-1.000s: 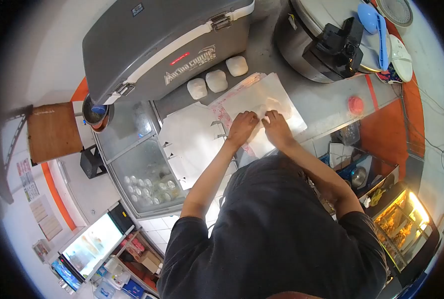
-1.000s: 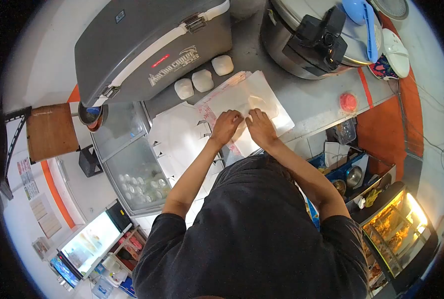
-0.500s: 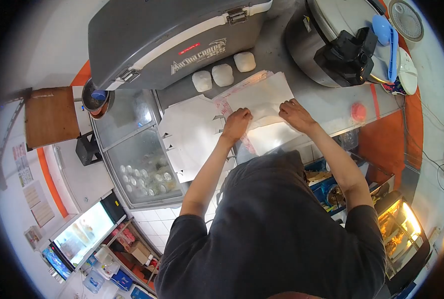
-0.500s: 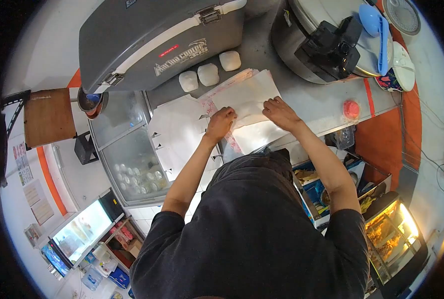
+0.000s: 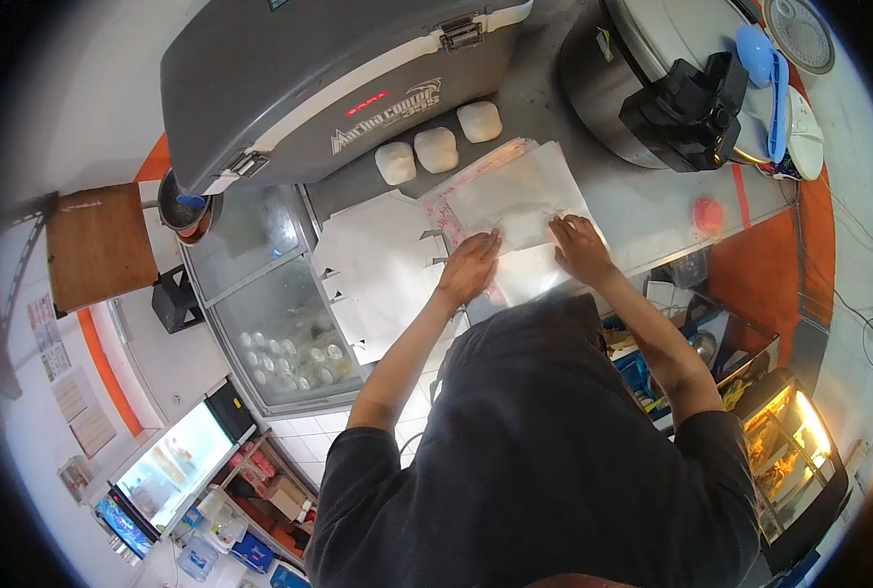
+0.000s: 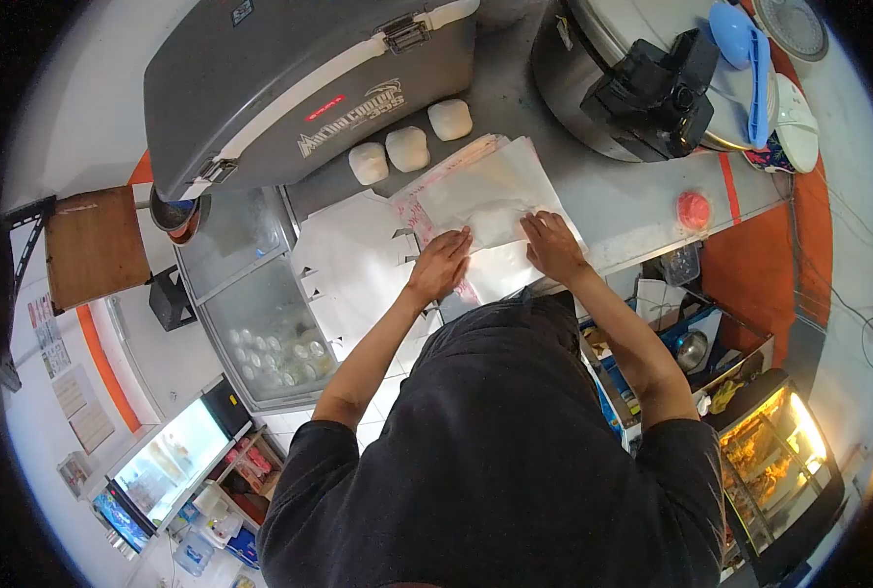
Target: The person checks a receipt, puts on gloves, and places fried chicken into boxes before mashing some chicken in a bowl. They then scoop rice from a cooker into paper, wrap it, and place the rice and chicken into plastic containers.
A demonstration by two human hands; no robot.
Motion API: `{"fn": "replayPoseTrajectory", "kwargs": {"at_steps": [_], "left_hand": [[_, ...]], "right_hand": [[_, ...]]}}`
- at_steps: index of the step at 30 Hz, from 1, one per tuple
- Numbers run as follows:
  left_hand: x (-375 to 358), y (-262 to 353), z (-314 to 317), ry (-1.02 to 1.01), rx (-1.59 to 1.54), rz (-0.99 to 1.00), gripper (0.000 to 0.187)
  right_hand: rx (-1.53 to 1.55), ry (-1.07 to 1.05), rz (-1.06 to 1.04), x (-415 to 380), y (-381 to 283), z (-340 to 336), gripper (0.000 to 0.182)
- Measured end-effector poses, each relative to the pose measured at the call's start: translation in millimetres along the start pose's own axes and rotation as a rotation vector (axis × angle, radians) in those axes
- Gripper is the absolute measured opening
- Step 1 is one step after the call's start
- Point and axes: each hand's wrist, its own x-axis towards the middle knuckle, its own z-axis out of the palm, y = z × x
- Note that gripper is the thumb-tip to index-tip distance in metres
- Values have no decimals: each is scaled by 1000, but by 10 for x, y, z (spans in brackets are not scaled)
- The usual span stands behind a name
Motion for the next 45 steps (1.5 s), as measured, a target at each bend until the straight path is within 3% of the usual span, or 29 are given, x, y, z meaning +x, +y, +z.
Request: {"fn": "replayPoseTrajectory", "kwargs": {"at_steps": [2,3,5,7,9,11,12,14,15,18,23,25,26,27,28,29,31,32,33,34,35,36,37,38,39,41,42,43,45], "left_hand": [[-36,-113,106,-153,-38,-37,32],[3,-163,157,-151,-39,-35,32],[106,-271,227,-198,-265,-308,33],[352,-213,55,-164,-349,-400,28],[553,-119,-64,-5,-294,-608,22],[643,-170,-85,69,-139,-491,22],[658,-210,-80,140,13,-377,23],[602,-366,26,29,-132,-341,21],[582,-414,57,-81,-280,-301,18],[384,-300,163,-103,-287,-228,13],[183,24,282,80,-231,-205,9],[205,11,278,77,-171,-211,10],[228,-5,275,76,-171,-214,10],[316,-24,222,-33,-195,-334,13],[417,-28,157,-140,-217,-448,15],[509,3,97,-139,-217,-440,15],[659,86,13,21,-205,-646,24],[673,42,81,25,-204,-642,24],[631,-28,214,5,-86,-509,31],[636,-52,230,-12,33,-375,38],[632,-92,229,-4,39,-371,38],[633,-121,155,-124,-313,-441,37],[624,-166,114,-246,-665,-499,38],[534,-181,110,-198,-999,-456,35],[537,-173,49,-195,-993,-448,35],[437,-53,-72,-169,-1610,-547,32],[358,-97,15,-140,-1718,-555,26],[424,-38,-46,-151,-1710,-551,26],[567,142,-158,45,-1605,-729,17]], "right_hand": [[-4,-3,-13,-27,14,95,25],[44,-101,101,16,62,164,26],[96,-197,216,159,95,233,28],[167,-221,531,429,-29,210,30],[111,-201,593,570,-75,208,26],[-176,80,377,626,-27,340,15],[-174,81,376,635,-17,312,15],[-124,-173,292,634,48,216,10],[-125,-171,289,626,54,190,10],[135,-273,400,385,-47,152,13],[426,186,580,-6,-407,329,12],[457,166,613,31,-297,379,8],[391,56,573,74,-185,392,8],[325,-51,534,123,-95,416,8],[326,-129,632,246,-84,343,9],[323,-123,635,345,-114,274,9],[286,-4,773,471,-158,191,7],[251,106,695,450,-95,330,10],[252,108,692,427,-50,355,10],[194,15,541,423,3,356,17],[134,-73,390,424,67,348,24],[129,-62,388,404,114,285,24],[353,-247,421,381,150,173,32],[577,-430,447,400,198,75,40],[574,-421,444,441,234,-33,40],[1319,-655,488,374,184,-188,53],[1326,-637,361,413,118,-217,62],[1330,-624,360,470,8,-328,62],[1460,-728,479,521,-155,-549,70]]}}
